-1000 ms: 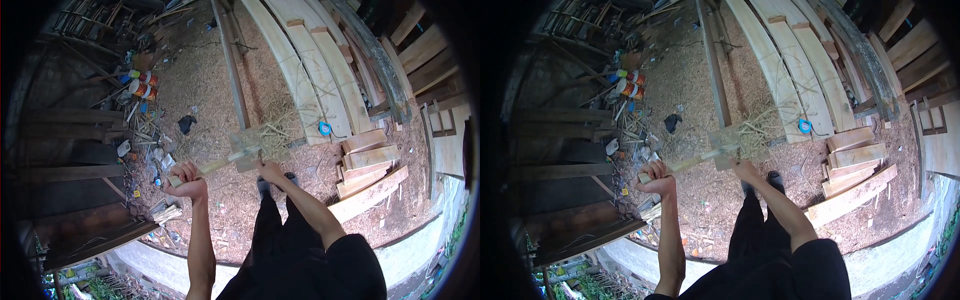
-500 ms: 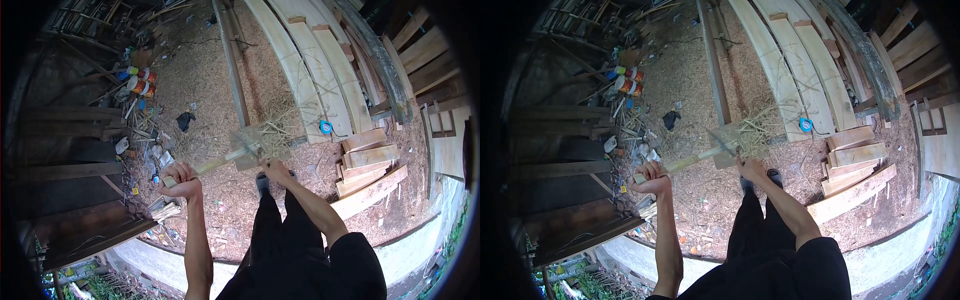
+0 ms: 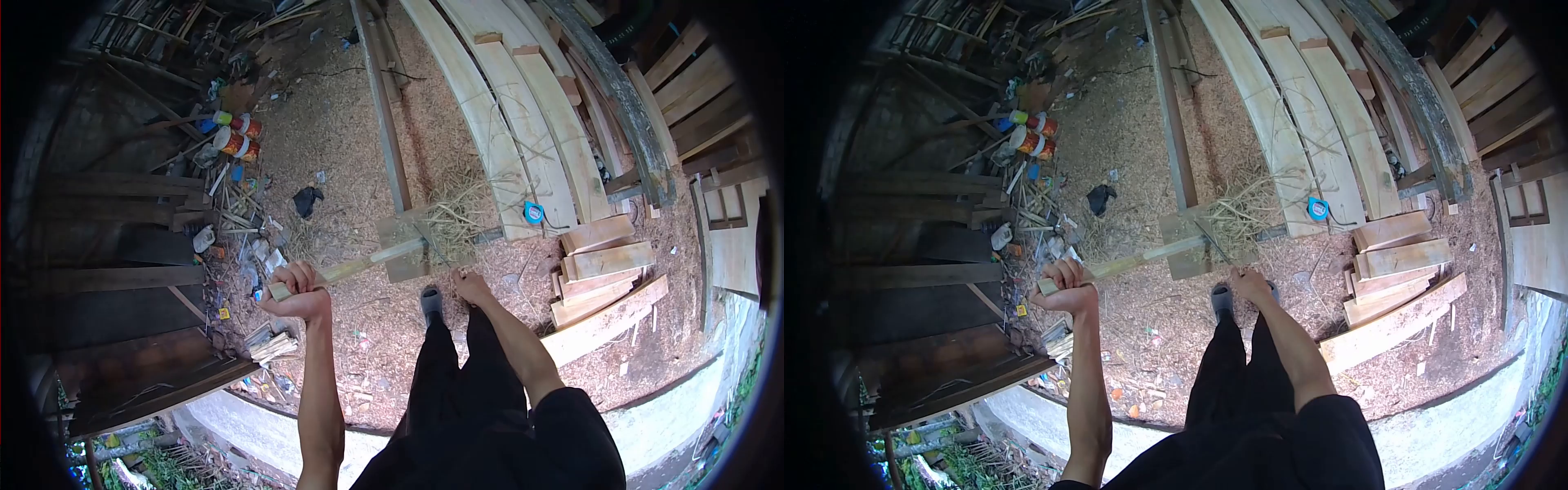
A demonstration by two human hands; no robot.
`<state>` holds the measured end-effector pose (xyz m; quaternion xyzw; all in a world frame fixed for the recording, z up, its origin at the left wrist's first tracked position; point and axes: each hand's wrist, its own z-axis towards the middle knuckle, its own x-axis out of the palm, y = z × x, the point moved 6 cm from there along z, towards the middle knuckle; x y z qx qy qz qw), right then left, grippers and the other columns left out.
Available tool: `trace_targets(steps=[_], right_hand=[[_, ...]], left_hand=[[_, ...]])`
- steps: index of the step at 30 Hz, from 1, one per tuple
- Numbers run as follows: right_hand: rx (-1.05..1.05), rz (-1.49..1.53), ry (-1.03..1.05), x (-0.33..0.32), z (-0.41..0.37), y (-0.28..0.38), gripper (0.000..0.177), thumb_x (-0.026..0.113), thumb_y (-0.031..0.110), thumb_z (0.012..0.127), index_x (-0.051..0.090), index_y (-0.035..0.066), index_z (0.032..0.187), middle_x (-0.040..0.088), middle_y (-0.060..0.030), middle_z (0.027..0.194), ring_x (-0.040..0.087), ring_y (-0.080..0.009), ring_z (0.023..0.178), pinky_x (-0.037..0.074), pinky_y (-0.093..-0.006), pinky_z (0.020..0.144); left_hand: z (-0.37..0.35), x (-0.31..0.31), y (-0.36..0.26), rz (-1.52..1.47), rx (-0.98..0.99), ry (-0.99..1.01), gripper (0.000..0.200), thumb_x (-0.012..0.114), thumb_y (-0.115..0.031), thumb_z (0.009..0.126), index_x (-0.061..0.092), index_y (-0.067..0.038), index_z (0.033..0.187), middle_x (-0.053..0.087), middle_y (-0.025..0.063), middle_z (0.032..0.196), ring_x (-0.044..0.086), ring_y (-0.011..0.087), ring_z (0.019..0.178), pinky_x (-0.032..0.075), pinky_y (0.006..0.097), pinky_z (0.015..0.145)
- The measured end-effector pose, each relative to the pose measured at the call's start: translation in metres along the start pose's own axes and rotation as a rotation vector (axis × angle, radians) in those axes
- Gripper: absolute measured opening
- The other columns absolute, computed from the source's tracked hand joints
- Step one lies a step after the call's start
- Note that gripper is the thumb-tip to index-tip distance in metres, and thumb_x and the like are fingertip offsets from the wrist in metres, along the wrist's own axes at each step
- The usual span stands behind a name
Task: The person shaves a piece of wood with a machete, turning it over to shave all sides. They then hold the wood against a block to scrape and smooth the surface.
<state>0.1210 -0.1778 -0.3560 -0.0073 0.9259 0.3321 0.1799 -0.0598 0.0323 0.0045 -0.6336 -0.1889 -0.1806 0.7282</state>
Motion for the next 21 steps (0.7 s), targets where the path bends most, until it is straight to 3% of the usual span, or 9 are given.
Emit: trace_targets(steps=[1,5,7,8,11,13,14,19,21], right_hand=[[-0.074,-0.108,-0.086,-0.007,-0.003,0.005,0.072,0.034,0.057,0.084,0.059,-0.010,0.073,0.059,-0.0224,0.064,0.061,-0.0327,0.056,0.049,-0.0413,0.056],[-0.336,-0.285,-0.394,-0.010,-0.018,0.004,0.070,0.035,0.057,0.084,0.055,-0.007,0.062,0.055,-0.0150,0.052,0.055,-0.0236,0.041,0.045,-0.0355,0.041],[0.265,0.090,0.195,-0.017,-0.028,0.001,0.072,0.040,0.061,0.079,0.060,-0.008,0.079,0.060,-0.0262,0.077,0.061,-0.0342,0.077,0.047,-0.0407,0.070],[0.235,0.087,0.175,-0.024,-0.025,0.011,0.072,0.040,0.061,0.079,0.060,-0.008,0.079,0.060,-0.0262,0.077,0.061,-0.0342,0.077,0.047,-0.0407,0.070],[0.095,0.075,0.098,-0.039,-0.039,0.032,0.069,0.050,0.062,0.073,0.059,-0.006,0.072,0.059,-0.0190,0.064,0.061,-0.0275,0.060,0.048,-0.0372,0.055],[-0.279,-0.133,0.002,-0.061,-0.060,0.077,0.062,0.063,0.058,0.066,0.060,-0.004,0.071,0.058,-0.0129,0.059,0.059,-0.0223,0.053,0.046,-0.0352,0.051],[-0.123,-0.075,0.027,-0.074,-0.081,0.100,0.048,0.071,0.046,0.063,0.061,0.000,0.072,0.060,-0.0097,0.062,0.059,-0.0192,0.056,0.046,-0.0319,0.055],[-0.443,-0.058,-0.011,-0.096,-0.128,0.236,0.042,0.075,0.035,0.062,0.063,0.000,0.079,0.063,-0.0076,0.069,0.058,-0.0144,0.063,0.044,-0.0263,0.060],[-0.719,0.397,0.143,-0.086,-0.133,0.275,0.030,0.076,0.022,0.064,0.050,0.006,0.062,0.060,-0.0013,0.069,0.051,-0.0085,0.061,0.039,-0.0240,0.055]], left_hand=[[-0.001,-0.001,0.001,0.002,-0.005,0.016,0.039,0.033,-0.043,0.074,0.021,-0.014,0.051,0.019,-0.0011,0.041,0.016,0.0105,0.037,0.013,0.0261,0.037],[0.000,0.000,0.006,-0.044,-0.036,0.003,0.041,0.033,-0.044,0.075,0.023,-0.013,0.051,0.020,-0.0009,0.042,0.017,0.0103,0.037,0.014,0.0259,0.038],[0.005,0.002,0.008,-0.073,-0.029,0.087,0.042,0.033,-0.046,0.075,0.024,-0.013,0.051,0.021,-0.0007,0.042,0.018,0.0104,0.038,0.015,0.0258,0.039],[0.008,0.005,0.011,-0.058,-0.049,0.099,0.042,0.033,-0.046,0.075,0.024,-0.013,0.051,0.021,-0.0006,0.042,0.018,0.0106,0.038,0.015,0.0258,0.039],[0.020,0.008,0.014,-0.108,-0.061,0.150,0.043,0.033,-0.045,0.077,0.024,-0.013,0.050,0.022,0.0002,0.041,0.018,0.0111,0.038,0.016,0.0262,0.038],[0.027,0.007,0.016,-0.110,-0.167,0.143,0.043,0.031,-0.043,0.079,0.025,-0.012,0.050,0.023,0.0002,0.041,0.020,0.0112,0.038,0.017,0.0260,0.039],[0.033,0.010,0.006,-0.121,-0.144,0.151,0.043,0.031,-0.043,0.079,0.025,-0.012,0.050,0.023,0.0002,0.041,0.020,0.0112,0.038,0.017,0.0260,0.039],[0.051,0.092,-0.035,-0.241,-0.566,0.691,0.059,0.026,-0.060,0.085,0.030,-0.011,0.052,0.026,-0.0011,0.043,0.024,0.0107,0.039,0.021,0.0249,0.039],[0.059,0.116,-0.053,-0.338,-0.574,0.788,0.060,0.026,-0.063,0.084,0.032,-0.011,0.055,0.027,-0.0013,0.044,0.024,0.0102,0.040,0.020,0.0245,0.040]])
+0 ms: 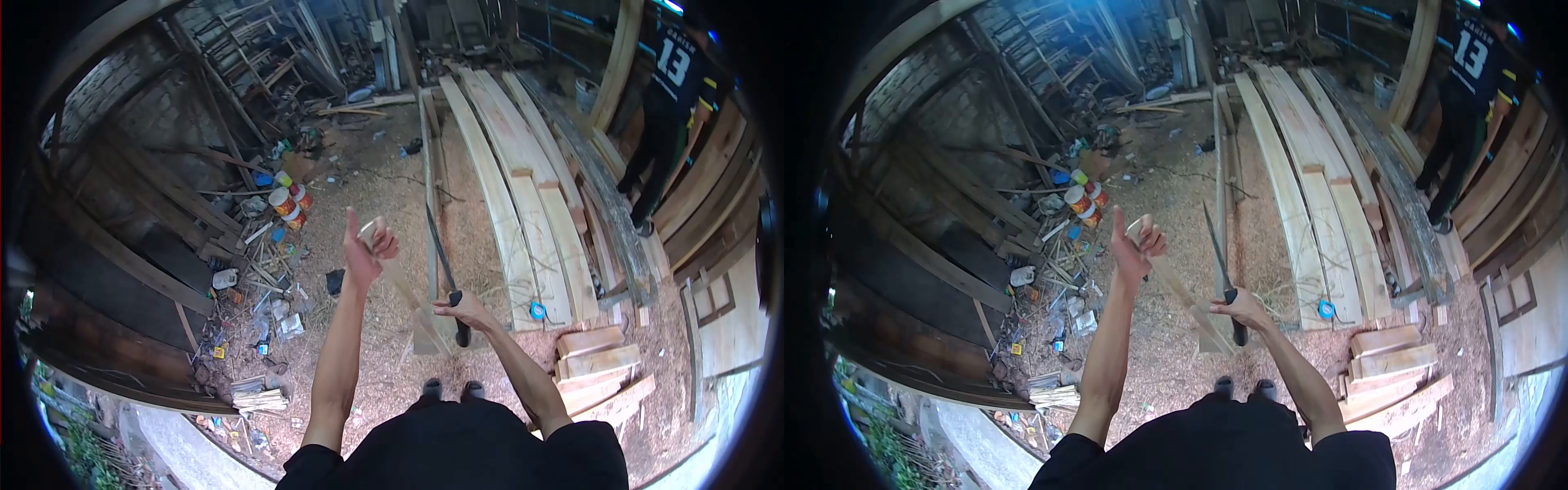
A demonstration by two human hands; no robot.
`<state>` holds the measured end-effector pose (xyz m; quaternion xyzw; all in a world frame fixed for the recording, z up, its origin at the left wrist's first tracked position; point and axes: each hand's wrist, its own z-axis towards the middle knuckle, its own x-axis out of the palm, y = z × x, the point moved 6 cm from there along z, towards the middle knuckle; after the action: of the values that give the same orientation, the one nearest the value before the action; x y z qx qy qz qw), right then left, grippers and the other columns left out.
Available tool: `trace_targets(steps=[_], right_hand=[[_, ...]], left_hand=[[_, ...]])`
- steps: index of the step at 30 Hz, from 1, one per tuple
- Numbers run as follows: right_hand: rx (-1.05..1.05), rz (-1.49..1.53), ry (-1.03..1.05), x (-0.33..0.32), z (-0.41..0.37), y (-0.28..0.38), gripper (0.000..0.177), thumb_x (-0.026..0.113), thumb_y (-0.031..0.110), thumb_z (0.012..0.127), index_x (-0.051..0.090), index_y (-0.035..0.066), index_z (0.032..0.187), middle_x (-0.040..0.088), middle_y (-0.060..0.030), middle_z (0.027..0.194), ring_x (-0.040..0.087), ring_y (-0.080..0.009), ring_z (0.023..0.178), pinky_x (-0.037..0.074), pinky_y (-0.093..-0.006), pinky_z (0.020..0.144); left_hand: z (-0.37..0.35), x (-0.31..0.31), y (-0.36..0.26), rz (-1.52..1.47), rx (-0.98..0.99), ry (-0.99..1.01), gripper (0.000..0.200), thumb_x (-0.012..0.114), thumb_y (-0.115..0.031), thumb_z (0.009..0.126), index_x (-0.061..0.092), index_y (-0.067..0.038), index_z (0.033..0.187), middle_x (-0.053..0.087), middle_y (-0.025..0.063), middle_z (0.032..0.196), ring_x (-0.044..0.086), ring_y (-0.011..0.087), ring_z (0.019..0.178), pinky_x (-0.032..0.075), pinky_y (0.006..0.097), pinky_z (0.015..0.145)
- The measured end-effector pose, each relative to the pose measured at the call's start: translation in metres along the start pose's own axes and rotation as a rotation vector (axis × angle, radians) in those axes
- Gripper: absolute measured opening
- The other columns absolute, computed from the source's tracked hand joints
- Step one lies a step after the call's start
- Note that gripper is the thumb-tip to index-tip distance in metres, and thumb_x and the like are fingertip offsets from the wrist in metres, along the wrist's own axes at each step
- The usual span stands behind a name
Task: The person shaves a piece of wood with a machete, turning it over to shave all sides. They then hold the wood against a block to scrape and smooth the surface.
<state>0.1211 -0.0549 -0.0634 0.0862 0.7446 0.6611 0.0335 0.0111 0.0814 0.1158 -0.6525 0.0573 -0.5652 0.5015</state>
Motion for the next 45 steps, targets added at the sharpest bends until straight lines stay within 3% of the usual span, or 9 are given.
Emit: trace_targets(steps=[5,10,13,21,26,29,36,41,45], right_hand=[[-0.092,-0.128,-0.073,0.026,0.022,0.039,0.028,0.075,0.013,0.065,0.048,0.008,0.067,0.046,0.0051,0.061,0.047,-0.0052,0.061,0.038,-0.0199,0.055],[-0.153,0.052,-0.176,0.039,0.044,0.049,0.024,0.073,0.010,0.068,0.050,0.007,0.069,0.049,0.0035,0.064,0.049,-0.0060,0.058,0.042,-0.0212,0.054],[-0.197,0.121,-0.247,0.033,0.051,0.057,0.023,0.073,0.009,0.069,0.050,0.006,0.069,0.053,0.0008,0.063,0.055,-0.0089,0.058,0.048,-0.0235,0.051],[-0.258,0.175,-0.399,0.023,0.072,0.050,0.025,0.072,0.011,0.070,0.048,0.007,0.066,0.055,-0.0019,0.064,0.057,-0.0104,0.057,0.048,-0.0235,0.050],[-0.184,0.277,-0.361,0.011,0.079,0.051,0.023,0.070,0.013,0.073,0.049,0.005,0.067,0.057,-0.0051,0.068,0.060,-0.0152,0.061,0.052,-0.0254,0.055],[-0.168,0.350,-0.432,-0.004,0.075,0.066,0.028,0.071,0.020,0.074,0.051,0.001,0.070,0.059,-0.0111,0.073,0.063,-0.0212,0.068,0.054,-0.0265,0.058],[-0.238,0.458,-0.553,-0.030,0.074,0.070,0.016,0.067,0.009,0.074,0.053,0.001,0.073,0.058,-0.0095,0.071,0.059,-0.0178,0.060,0.053,-0.0309,0.058],[-0.241,0.567,-0.623,-0.030,0.065,0.071,0.012,0.063,0.003,0.074,0.051,0.000,0.074,0.056,-0.0084,0.069,0.058,-0.0174,0.058,0.053,-0.0305,0.055],[-0.203,0.570,-0.713,-0.030,0.070,0.057,0.011,0.062,0.001,0.073,0.051,0.000,0.075,0.056,-0.0104,0.069,0.058,-0.0180,0.059,0.053,-0.0305,0.053]], left_hand=[[0.030,0.036,-0.028,-0.116,0.008,0.305,0.062,0.029,-0.066,0.082,0.046,-0.007,0.069,0.040,0.0012,0.055,0.035,0.0110,0.047,0.030,0.0233,0.045],[0.038,0.006,-0.049,0.441,0.239,-0.330,0.053,0.032,-0.052,0.089,0.053,-0.005,0.102,0.054,0.0073,0.081,0.052,0.0165,0.074,0.044,0.0302,0.071],[-0.002,-0.046,-0.018,0.842,0.279,-0.490,0.031,0.042,-0.034,0.091,0.052,-0.005,0.099,0.056,0.0036,0.083,0.052,0.0130,0.072,0.042,0.0261,0.069],[-0.092,-0.088,0.117,0.835,-0.253,-0.412,0.027,0.050,-0.023,0.089,0.050,0.001,0.102,0.055,0.0037,0.078,0.051,0.0102,0.062,0.045,0.0261,0.061],[-0.095,-0.106,0.106,0.838,-0.233,-0.436,0.027,0.050,-0.020,0.088,0.050,-0.001,0.106,0.059,0.0081,0.081,0.060,0.0160,0.066,0.048,0.0297,0.063],[-0.098,-0.094,0.068,1.420,0.137,-0.492,0.028,0.053,-0.024,0.084,0.057,-0.003,0.102,0.056,0.0157,0.082,0.057,0.0359,0.074,0.046,0.0400,0.069],[-0.093,-0.076,0.057,1.501,0.220,-0.429,0.022,0.061,-0.018,0.077,0.060,-0.007,0.096,0.054,0.0136,0.094,0.054,0.0307,0.085,0.043,0.0385,0.073],[-0.114,-0.026,0.051,1.917,0.737,-0.399,0.020,0.065,-0.013,0.073,0.059,-0.006,0.091,0.055,0.0105,0.093,0.054,0.0280,0.086,0.042,0.0369,0.075],[-0.128,-0.055,0.103,1.384,0.238,-0.261,0.029,0.063,-0.015,0.077,0.054,-0.006,0.103,0.052,0.0131,0.107,0.049,0.0260,0.103,0.042,0.0382,0.080]])
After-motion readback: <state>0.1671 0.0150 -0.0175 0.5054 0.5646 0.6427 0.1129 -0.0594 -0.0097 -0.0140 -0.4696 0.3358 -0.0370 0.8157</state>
